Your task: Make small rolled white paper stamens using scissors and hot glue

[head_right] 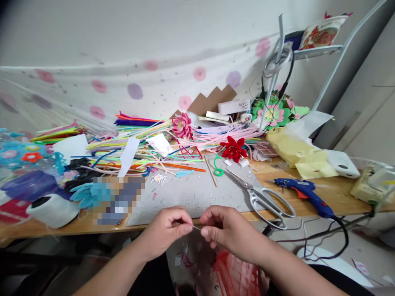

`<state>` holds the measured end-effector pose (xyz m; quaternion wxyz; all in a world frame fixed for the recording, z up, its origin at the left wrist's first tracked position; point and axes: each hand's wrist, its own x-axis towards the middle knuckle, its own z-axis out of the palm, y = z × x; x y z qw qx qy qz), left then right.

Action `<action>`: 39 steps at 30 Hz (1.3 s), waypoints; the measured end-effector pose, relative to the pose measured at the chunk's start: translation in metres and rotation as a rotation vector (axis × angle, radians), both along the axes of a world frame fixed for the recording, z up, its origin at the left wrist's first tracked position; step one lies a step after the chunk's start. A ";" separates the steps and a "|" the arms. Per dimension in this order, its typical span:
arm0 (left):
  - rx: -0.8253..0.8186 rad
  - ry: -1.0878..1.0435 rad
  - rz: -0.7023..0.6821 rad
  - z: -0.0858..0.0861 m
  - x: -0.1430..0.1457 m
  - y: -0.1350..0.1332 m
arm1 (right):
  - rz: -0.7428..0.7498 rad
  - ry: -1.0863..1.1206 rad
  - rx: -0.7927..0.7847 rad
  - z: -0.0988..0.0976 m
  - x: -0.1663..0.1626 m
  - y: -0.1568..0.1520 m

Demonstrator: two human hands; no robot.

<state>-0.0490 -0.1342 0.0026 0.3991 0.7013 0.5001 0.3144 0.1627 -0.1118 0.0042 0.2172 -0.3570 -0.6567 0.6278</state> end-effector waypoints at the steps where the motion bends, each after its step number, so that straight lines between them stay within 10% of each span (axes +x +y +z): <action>1: 0.022 0.042 0.009 0.005 -0.010 0.005 | 0.011 -0.053 0.080 0.001 0.001 -0.001; 8: 0.151 0.565 0.206 0.044 -0.102 0.068 | 0.083 -0.367 0.415 -0.002 0.012 0.000; 18: 0.107 0.720 0.220 0.023 -0.150 0.130 | 0.135 -0.424 0.428 0.001 0.024 -0.002; 29: 0.372 0.676 0.485 0.044 -0.101 0.090 | 0.136 -0.470 0.443 0.010 0.034 -0.006; 39: 0.177 0.202 0.377 0.048 -0.095 0.075 | 0.132 -0.442 0.445 0.007 0.037 -0.008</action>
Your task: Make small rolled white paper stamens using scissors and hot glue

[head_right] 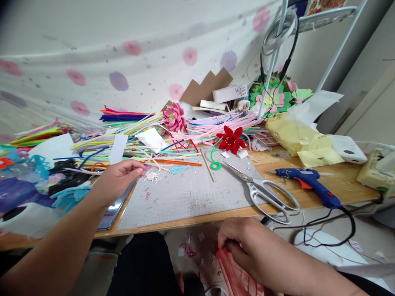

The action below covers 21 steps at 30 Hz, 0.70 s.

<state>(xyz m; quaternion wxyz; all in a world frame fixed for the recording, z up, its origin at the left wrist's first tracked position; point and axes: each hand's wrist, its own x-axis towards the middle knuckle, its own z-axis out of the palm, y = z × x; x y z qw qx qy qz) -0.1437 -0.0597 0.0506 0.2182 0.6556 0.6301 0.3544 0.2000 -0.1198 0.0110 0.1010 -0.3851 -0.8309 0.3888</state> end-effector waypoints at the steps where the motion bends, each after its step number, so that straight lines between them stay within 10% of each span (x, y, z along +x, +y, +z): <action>1: -0.007 -0.051 -0.027 0.000 0.002 -0.003 | -0.004 0.009 0.001 0.000 0.000 0.001; 10: -0.097 -0.696 -0.320 -0.020 0.052 -0.022 | -0.181 0.364 0.020 -0.001 -0.028 0.013; 15: -0.180 -0.949 -0.360 -0.040 0.087 -0.026 | -0.271 0.569 -0.165 -0.006 -0.058 0.023; 21: -0.207 -1.166 -0.310 -0.051 0.119 -0.035 | -0.412 0.636 -0.031 -0.025 -0.078 0.036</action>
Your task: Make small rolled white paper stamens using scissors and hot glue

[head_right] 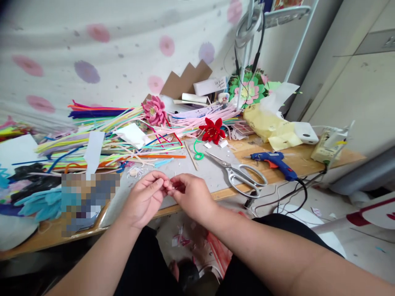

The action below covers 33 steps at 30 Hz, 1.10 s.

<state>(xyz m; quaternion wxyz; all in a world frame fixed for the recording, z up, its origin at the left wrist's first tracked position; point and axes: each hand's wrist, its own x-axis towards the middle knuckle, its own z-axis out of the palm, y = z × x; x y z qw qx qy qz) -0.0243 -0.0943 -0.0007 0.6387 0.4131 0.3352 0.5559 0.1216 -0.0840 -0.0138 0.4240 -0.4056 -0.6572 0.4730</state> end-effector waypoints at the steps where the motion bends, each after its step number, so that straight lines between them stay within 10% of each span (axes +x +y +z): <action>1: -0.009 -0.023 0.015 -0.001 0.002 -0.001 | -0.028 0.003 -0.001 -0.002 0.000 0.002; 15: -0.008 -0.056 0.303 -0.008 -0.016 -0.013 | 0.109 0.358 -0.376 0.018 0.057 -0.006; 27: -0.071 -0.051 0.113 0.002 0.033 -0.033 | 0.264 0.360 -0.370 0.018 0.086 -0.025; 33: 0.225 0.372 0.024 -0.004 0.045 -0.043 | 0.330 0.477 -0.492 0.019 0.092 -0.031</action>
